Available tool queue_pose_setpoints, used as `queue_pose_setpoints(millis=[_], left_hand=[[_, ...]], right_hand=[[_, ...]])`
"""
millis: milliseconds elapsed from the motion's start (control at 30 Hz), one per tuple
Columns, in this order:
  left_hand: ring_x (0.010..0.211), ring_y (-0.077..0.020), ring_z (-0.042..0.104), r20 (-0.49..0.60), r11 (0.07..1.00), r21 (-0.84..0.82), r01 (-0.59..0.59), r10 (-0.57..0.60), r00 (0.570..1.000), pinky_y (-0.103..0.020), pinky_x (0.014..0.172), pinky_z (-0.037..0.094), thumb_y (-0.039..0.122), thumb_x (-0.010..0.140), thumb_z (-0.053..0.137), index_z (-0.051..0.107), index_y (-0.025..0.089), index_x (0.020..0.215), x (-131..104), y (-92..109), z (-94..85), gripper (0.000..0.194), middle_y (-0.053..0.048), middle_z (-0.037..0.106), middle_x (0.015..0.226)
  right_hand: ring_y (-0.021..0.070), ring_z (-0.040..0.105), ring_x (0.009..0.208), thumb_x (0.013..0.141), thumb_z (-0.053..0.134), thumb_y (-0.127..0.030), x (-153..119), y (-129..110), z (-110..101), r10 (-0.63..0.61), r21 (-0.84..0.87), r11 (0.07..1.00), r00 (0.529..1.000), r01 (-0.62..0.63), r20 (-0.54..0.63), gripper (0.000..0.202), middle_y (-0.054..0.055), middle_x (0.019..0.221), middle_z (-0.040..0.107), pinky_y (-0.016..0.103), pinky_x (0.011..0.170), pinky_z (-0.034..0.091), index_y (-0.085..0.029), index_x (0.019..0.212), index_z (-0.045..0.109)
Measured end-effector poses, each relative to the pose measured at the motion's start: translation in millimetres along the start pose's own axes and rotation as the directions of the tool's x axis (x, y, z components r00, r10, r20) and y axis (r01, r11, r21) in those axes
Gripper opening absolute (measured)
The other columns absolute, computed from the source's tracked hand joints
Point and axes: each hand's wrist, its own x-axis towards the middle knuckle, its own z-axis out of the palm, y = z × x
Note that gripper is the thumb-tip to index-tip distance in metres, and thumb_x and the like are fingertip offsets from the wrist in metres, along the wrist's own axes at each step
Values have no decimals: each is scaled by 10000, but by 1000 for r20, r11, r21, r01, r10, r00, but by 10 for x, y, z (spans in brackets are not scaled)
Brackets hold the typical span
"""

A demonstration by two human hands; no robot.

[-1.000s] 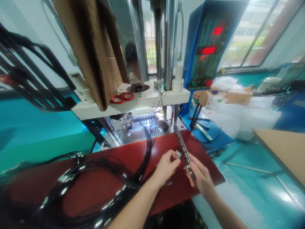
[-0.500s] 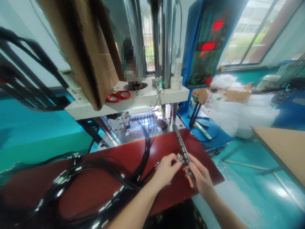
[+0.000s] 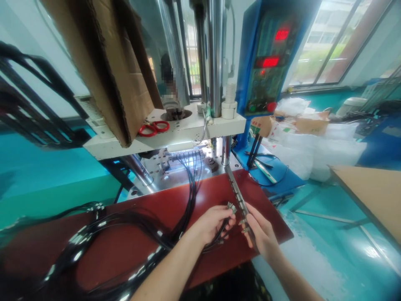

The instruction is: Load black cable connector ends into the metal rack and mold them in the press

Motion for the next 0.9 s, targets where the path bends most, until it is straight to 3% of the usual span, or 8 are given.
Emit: queue_pose_setpoints(millis=[100,200,300,367,433,600,733,900], left_hand=[[459,-76,407,65,998,-49,30,-27,998,-197,375,344,312,626,622,492,143,675,4,14,-28,219,16,463,597],[415,-68,388,64,999,34,-7,5,998,-191,356,316,293,617,624,494,140,656,23,10,-18,205,21,464,554],[382,-43,338,-99,975,197,-104,126,987,-166,330,203,240,591,625,503,140,656,45,0,55,170,37,447,511],[374,-32,318,-214,955,274,-111,173,961,-163,334,167,214,569,617,503,145,656,54,-1,115,159,45,443,502],[366,-28,313,-262,948,306,-89,174,949,-165,338,162,218,557,613,503,145,644,54,5,157,157,46,448,495],[352,-28,317,-231,960,266,-87,151,961,-165,334,160,235,530,630,504,141,622,54,18,159,183,43,459,472],[345,-37,331,-244,966,238,-98,157,957,-169,327,161,230,514,628,499,139,606,79,1,149,183,41,461,460],[381,-47,357,-261,939,261,-225,294,920,-185,368,233,290,576,627,508,131,606,85,-59,141,201,17,509,518]], right_hand=[[57,421,356,837,439,-442,-8,9,-4,-8,2,1000,1000,8,-1,505,-24,584,544,179,338,336,-164,1256,398],[58,423,358,836,447,-431,-11,9,-1,-19,8,1000,1000,19,3,504,-29,570,536,178,343,344,-160,1257,396],[62,423,356,823,463,-438,1,-3,0,-10,18,1000,1000,9,19,525,-31,557,529,178,330,350,-146,1255,400],[62,420,353,818,466,-443,11,-16,-4,-3,17,1000,999,3,43,534,-30,552,532,176,323,348,-141,1255,405],[62,421,353,818,467,-438,17,-30,-10,0,11,1000,998,0,57,535,-32,544,531,175,325,351,-140,1257,405],[63,424,366,829,451,-425,18,-39,-25,-2,-5,1000,998,3,67,512,-35,551,524,172,326,351,-149,1258,412],[67,426,361,844,412,-425,35,-6,-14,-44,-141,988,996,54,73,518,-44,522,509,179,339,370,-155,1286,390],[62,420,344,843,402,-430,55,11,17,-80,-208,974,994,93,70,525,-42,525,512,188,344,384,-145,1284,396]])
